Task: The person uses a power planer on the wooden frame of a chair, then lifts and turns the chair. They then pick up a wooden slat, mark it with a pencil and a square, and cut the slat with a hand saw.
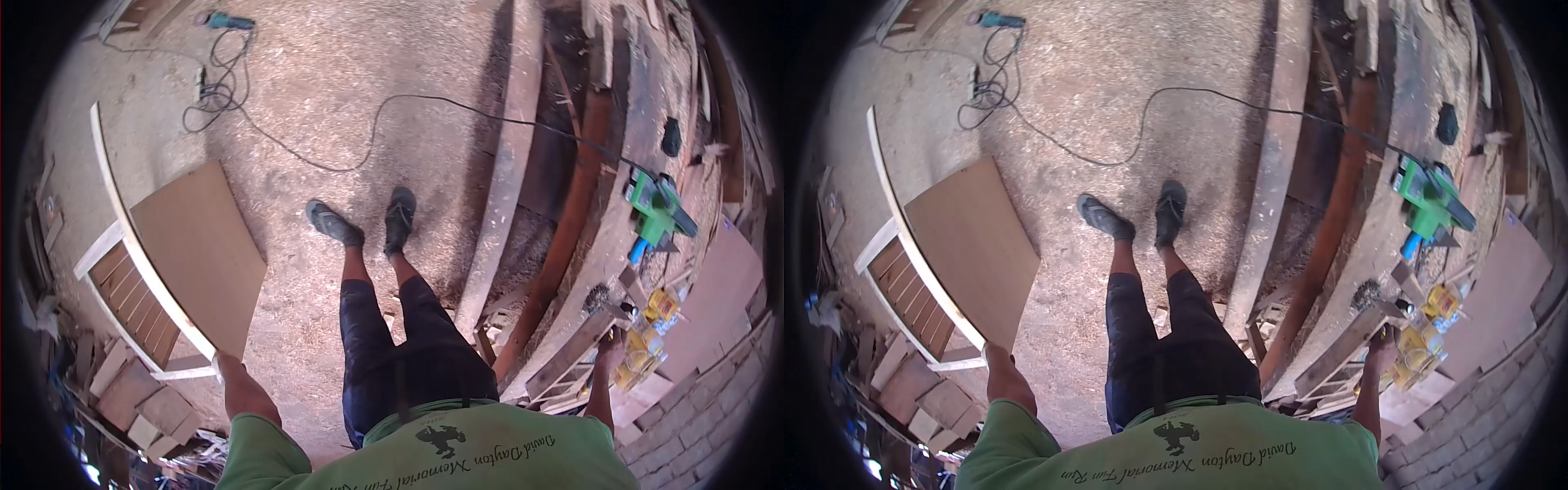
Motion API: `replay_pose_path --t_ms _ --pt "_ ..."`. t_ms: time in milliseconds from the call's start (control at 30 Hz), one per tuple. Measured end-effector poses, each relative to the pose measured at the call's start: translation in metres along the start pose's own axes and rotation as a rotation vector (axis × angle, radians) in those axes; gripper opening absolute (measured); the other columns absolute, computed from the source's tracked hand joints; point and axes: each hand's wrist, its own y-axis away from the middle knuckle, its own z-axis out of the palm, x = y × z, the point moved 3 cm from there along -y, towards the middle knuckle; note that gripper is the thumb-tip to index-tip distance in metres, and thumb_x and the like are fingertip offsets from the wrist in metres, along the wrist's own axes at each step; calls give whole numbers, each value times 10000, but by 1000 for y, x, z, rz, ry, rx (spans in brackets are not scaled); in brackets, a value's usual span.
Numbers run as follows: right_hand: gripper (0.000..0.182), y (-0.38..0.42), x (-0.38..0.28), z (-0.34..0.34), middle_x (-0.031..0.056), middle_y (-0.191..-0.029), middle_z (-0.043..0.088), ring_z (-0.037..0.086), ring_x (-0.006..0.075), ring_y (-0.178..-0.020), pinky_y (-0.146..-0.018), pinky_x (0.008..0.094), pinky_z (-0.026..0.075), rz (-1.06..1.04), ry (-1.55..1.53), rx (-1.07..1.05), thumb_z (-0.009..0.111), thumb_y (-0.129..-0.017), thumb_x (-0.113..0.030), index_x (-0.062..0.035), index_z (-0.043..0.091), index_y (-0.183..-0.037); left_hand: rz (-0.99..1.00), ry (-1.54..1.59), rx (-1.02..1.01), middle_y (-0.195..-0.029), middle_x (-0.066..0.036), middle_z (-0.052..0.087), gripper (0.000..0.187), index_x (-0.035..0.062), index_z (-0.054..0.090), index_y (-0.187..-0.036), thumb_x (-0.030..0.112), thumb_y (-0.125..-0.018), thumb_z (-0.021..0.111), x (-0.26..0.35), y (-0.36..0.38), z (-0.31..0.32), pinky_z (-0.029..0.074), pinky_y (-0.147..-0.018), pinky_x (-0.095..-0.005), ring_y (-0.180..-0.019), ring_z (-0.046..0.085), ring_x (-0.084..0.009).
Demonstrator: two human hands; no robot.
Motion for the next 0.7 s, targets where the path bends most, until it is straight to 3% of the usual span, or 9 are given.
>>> replay_pose_path --t_ms 200,300,433,533,633,700 --pt "270 -11 17 12 139 -1221 690 704 410 -1048 -807 533 569 -71 8 -97 660 -951 -182 -130 707 -1213 -103 12 -10 -1218 -163 745 449 28 722 -1242 374 -963 654 -15 -6 -9 590 -894 -463 -1033 725 -302" --pt "307 -12 18 15 161 -1192 690 700 416 -1054 -817 537 564 1 41 -104 653 -954 -191 -112 681 -1250 -125 12 -14 -1211 -157 749 445 27 734 -1225 375 -956 666 -16 -7 -12 595 -887 -449 -1021 731 -291" --pt "333 0 8 18 212 -1234 714 711 435 -1066 -858 520 559 142 -32 -82 587 -1039 -209 -76 643 -1339 -153 20 -17 -1201 -150 755 439 27 750 -1203 377 -947 681 -16 -12 -14 601 -877 -432 -1004 738 -276" --pt "318 3 15 30 216 -1256 715 716 425 -1065 -853 519 558 50 -22 23 566 -1059 -215 -73 657 -1328 -173 7 20 -1197 -151 755 464 16 748 -1192 394 -928 702 -17 -15 -8 598 -890 -435 -1006 740 -277" --pt "293 2 11 24 196 -1223 715 705 429 -1058 -843 529 550 20 18 -40 573 -1037 -199 -79 679 -1283 -546 552 453 -1646 -111 471 560 16 455 -1569 321 -1104 516 -21 -25 6 412 -1215 -459 -1438 512 -312" --pt "283 0 8 23 184 -1203 713 696 433 -1056 -838 536 543 34 43 -95 577 -1021 -193 -82 689 -1256 -428 239 144 -1655 -120 455 552 18 454 -1572 302 -1102 509 -12 -5 -7 405 -1222 -480 -1454 494 -318"
